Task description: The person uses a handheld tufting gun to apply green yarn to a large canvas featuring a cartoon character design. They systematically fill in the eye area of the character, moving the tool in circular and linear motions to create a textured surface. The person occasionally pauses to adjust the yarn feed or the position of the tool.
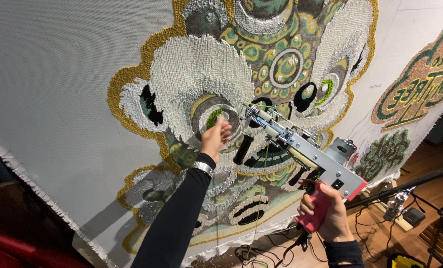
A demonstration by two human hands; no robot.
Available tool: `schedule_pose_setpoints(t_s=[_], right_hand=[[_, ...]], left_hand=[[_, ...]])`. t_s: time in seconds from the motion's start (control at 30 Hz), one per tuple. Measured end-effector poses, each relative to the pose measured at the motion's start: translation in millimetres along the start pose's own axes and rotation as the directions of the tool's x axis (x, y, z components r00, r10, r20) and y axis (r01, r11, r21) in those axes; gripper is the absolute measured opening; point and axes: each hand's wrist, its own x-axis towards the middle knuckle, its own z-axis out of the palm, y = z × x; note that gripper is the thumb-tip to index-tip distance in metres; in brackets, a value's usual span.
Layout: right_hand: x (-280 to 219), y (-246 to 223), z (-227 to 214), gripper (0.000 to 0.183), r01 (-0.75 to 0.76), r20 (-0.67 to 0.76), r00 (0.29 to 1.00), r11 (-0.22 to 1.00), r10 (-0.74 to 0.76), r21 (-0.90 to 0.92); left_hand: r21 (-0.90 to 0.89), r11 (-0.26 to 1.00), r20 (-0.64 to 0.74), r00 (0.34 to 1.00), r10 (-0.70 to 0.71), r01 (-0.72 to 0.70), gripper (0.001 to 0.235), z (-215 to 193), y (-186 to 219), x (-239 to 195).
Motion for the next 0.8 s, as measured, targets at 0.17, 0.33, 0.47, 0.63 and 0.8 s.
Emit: schedule_pose_setpoints(t_s=[0.17, 0.33, 0.47, 0.63, 0.8], right_hand=[[-5, 0, 0, 0.063, 0.016, -0.010, 1.000, 1.000, -0.016, 0.004], [-11, 5, -4, 0.062, 0.015, -0.042, 0.999, 1.000, -0.014, 0.024], [-14, 5, -3, 0.064, 0.036, -0.038, 0.999, 0.999, -0.036, 0.005], [-14, 5, 0, 0.064, 0.021, -0.051, 0.998, 1.000, -0.020, 0.004], [-16, 5, 3, 0.064, 0.001, -0.036, 0.999, 1.000, -0.001, -0.006]], left_hand=[[-0.303, 0.952, 0.030, 0.999, -0.035, 0.042, 0.034, 3, 10, 12], [-0.378, 0.924, -0.051, 0.995, -0.088, 0.062, 0.022, 14, 8, 23], [-0.379, 0.924, -0.053, 0.996, -0.075, 0.049, 0.017, 13, 7, 29], [-0.118, 0.991, -0.063, 0.997, 0.055, -0.062, 0.014, 0, 2, 24], [0.011, 0.983, 0.044, 0.982, 0.182, -0.183, 0.018, -12, -9, 25]])
